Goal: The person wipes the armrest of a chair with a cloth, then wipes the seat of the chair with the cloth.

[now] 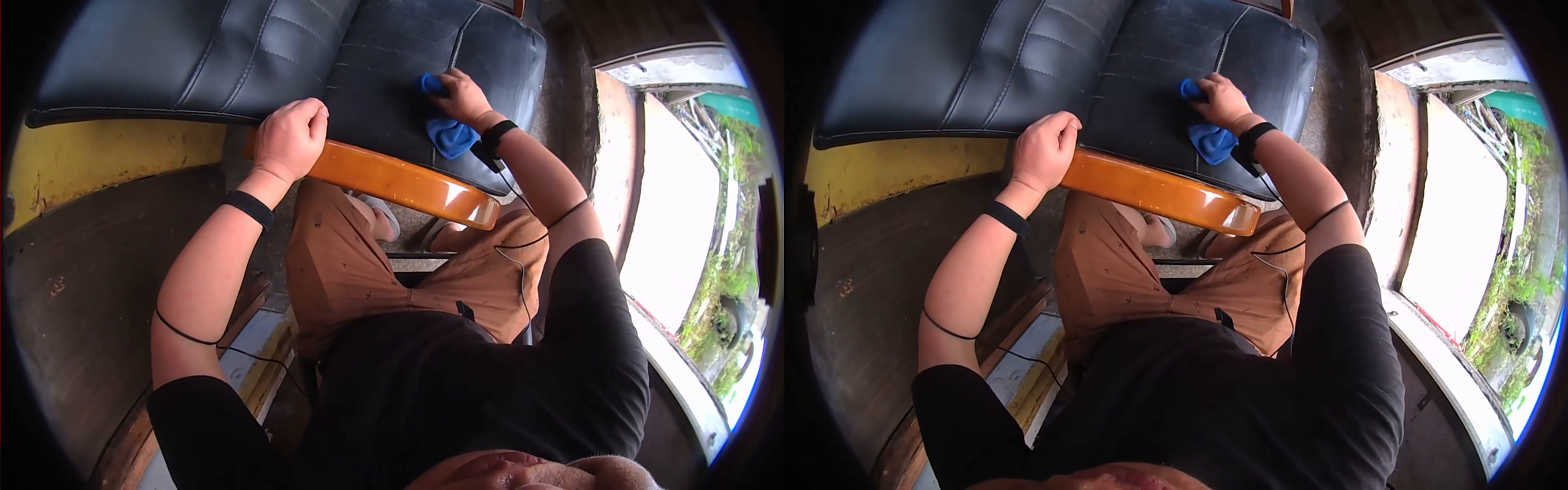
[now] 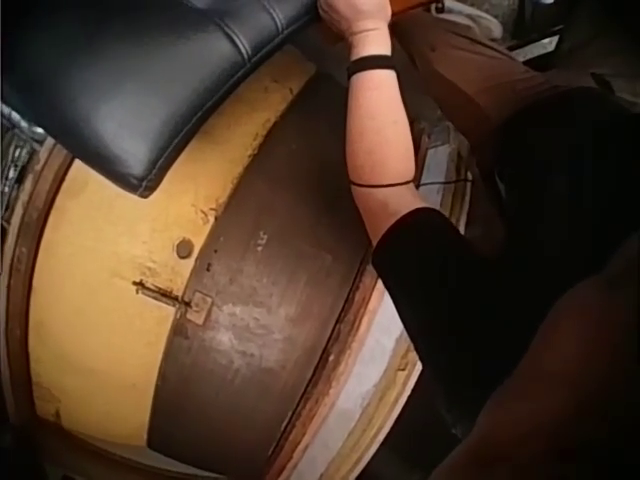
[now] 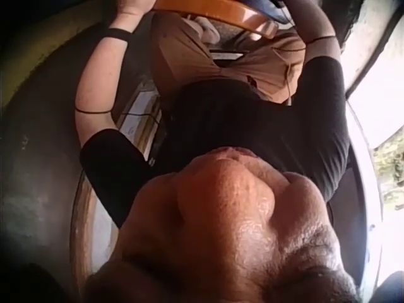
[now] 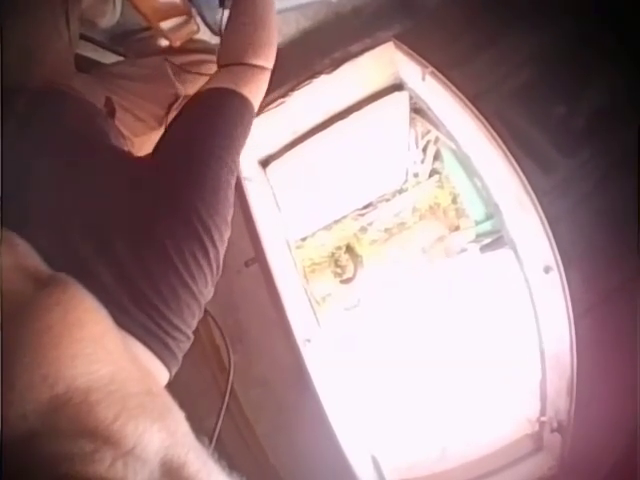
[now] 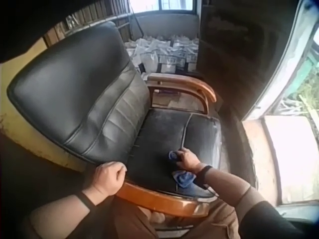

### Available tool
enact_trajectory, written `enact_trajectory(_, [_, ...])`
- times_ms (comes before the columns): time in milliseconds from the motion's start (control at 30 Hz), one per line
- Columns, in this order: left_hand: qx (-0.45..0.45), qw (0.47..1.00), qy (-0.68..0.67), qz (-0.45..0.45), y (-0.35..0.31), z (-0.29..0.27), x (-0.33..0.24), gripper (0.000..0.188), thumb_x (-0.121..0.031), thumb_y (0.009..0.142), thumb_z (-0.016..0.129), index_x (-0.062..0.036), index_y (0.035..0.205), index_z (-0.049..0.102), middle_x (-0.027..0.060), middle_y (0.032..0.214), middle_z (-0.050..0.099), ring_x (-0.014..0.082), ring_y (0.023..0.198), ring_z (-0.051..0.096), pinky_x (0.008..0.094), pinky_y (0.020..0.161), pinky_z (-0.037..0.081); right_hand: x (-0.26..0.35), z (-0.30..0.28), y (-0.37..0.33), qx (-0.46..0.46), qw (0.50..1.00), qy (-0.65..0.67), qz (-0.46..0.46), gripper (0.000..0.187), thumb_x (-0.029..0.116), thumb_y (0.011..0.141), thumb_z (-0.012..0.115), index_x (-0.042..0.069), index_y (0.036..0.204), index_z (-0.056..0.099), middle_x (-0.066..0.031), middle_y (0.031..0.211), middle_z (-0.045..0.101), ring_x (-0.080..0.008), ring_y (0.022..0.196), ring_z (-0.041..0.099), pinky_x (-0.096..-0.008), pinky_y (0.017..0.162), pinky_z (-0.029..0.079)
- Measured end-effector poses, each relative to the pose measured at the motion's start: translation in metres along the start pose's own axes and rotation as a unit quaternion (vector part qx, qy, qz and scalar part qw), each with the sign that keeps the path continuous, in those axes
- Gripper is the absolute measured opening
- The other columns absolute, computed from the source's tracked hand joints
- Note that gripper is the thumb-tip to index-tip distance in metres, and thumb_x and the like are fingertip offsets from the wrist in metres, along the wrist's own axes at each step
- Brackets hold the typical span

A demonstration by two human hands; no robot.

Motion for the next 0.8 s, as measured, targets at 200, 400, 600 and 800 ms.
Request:
enact_trajectory(200, [0.000,1.000,0.011,-0.017,-0.005,-0.005,0.008,0.014,-0.017,0.097,0.059,-0.0074,0.093,0.068,0.0125,0.091,0.070,0.0361,0.082,0.067,0.0422,0.070,0.054,0.023,0.034,-0.050,0.368,0.911,-0.023,-0.182,0.036,0.017,0.077,0.074,0.006,0.111,0.073,-0.0177,0.112,0.068,-0.0375,0.106,0.065,-0.0438,0.094,0.053])
enact_trajectory(400, [-0.011,1.000,0.014,-0.014,-0.002,-0.008,0.010,0.015,-0.018,0.097,0.058,-0.0074,0.092,0.067,0.0134,0.092,0.071,0.0373,0.084,0.067,0.0431,0.071,0.054,-0.005,-0.013,-0.022,0.220,0.974,-0.051,-0.022,0.042,0.015,0.079,0.072,0.011,0.121,0.072,-0.0177,0.114,0.069,-0.0369,0.107,0.065,-0.0432,0.098,0.053])
enact_trajectory(600, [-0.021,1.000,-0.001,-0.001,-0.001,-0.003,0.006,0.019,-0.021,0.098,0.058,-0.0066,0.087,0.065,0.0142,0.091,0.071,0.0397,0.085,0.066,0.0477,0.073,0.055,-0.005,0.008,-0.050,0.264,0.964,-0.042,-0.001,0.049,0.015,0.081,0.074,0.009,0.129,0.068,-0.0182,0.117,0.070,-0.0346,0.111,0.066,-0.0423,0.101,0.051])
enact_trajectory(800, [-0.029,0.999,0.017,-0.020,-0.004,0.004,0.016,0.021,-0.023,0.098,0.057,-0.0064,0.091,0.067,0.0157,0.095,0.071,0.0403,0.090,0.066,0.0488,0.076,0.055,0.032,-0.024,-0.045,0.315,0.943,0.080,0.076,0.048,0.018,0.085,0.076,0.004,0.129,0.067,-0.0121,0.112,0.074,-0.0224,0.099,0.070,-0.0353,0.095,0.053])
Point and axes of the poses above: each hand's wrist, its own y-axis towards the middle knuckle, its own z-axis out of the palm, x = y × z, the point moved 4 cm from there along y, towards the middle knuckle
